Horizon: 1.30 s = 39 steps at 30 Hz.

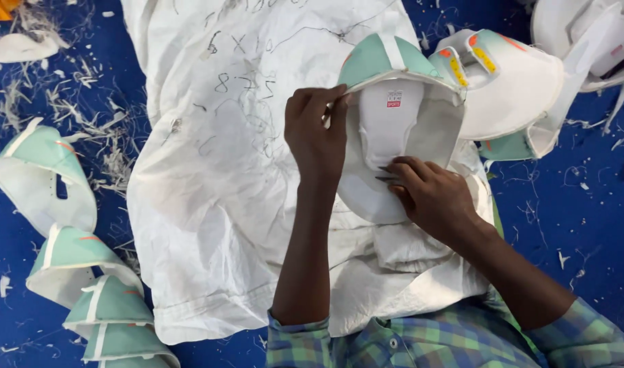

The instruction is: The person uses a small blade to trim excess material from the edges of white shoe uppers. They handle the parts one by one, rotating them to access different sides, and place the finished pieces into a pile.

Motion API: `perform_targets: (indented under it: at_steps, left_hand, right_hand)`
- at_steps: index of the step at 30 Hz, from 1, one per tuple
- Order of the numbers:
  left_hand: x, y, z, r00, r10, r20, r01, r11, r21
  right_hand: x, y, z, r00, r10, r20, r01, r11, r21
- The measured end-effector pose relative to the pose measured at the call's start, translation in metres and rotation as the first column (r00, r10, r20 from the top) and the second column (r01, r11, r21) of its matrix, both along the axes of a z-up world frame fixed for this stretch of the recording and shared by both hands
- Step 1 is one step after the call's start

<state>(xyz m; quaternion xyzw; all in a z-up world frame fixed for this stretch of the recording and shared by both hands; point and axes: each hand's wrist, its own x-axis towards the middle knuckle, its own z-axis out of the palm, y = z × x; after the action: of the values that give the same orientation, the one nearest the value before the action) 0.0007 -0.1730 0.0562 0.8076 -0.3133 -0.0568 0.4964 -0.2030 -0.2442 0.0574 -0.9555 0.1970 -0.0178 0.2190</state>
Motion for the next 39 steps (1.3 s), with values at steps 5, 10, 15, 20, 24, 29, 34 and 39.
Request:
perform_targets:
  at_steps: [5, 10, 15, 20, 24, 29, 34, 39]
  left_hand:
    - [-0.007, 0.006, 0.002, 0.984, 0.002, -0.18, -0.031, 0.987, -0.159]
    - [-0.008, 0.003, -0.008, 0.956, 0.031, -0.292, -0.101, 0.968, -0.229]
    - [-0.015, 0.0, -0.014, 0.821, 0.014, -0.571, -0.166, 0.962, -0.216]
    - [-0.026, -0.002, -0.007, 0.831, 0.0, -0.556, -0.147, 0.964, -0.22]
    - [-0.031, -0.006, 0.005, 0.875, 0.07, -0.479, -0.169, 0.971, -0.167]
    - [-0.035, -0.001, -0.002, 0.891, 0.073, -0.448, -0.169, 0.97, -0.177]
    - [-0.037, -0.001, -0.007, 0.89, 0.052, -0.452, -0.144, 0.974, -0.173]
    - [-0.036, 0.002, -0.026, 0.799, 0.036, -0.6, -0.228, 0.942, -0.247]
  right_hand:
    - [0.0, -0.003, -0.001, 1.0, -0.022, 0.002, 0.022, 0.998, 0.062]
    - [-0.001, -0.006, 0.002, 0.999, -0.021, 0.027, 0.019, 0.997, 0.078]
    - [0.008, -0.028, 0.019, 0.954, -0.295, -0.061, 0.296, 0.882, 0.367]
    - [0.046, -0.038, 0.056, 0.939, -0.129, 0.318, 0.094, 0.988, 0.124]
    - [0.067, -0.03, 0.05, 0.92, -0.02, 0.391, 0.039, 0.998, -0.041]
    - [0.065, -0.028, 0.041, 0.942, -0.063, 0.329, 0.065, 0.998, 0.005]
    - [0.064, -0.034, 0.044, 0.928, -0.058, 0.368, 0.044, 0.998, 0.046]
    - [0.049, -0.039, 0.046, 0.919, -0.173, 0.354, 0.117, 0.977, 0.176]
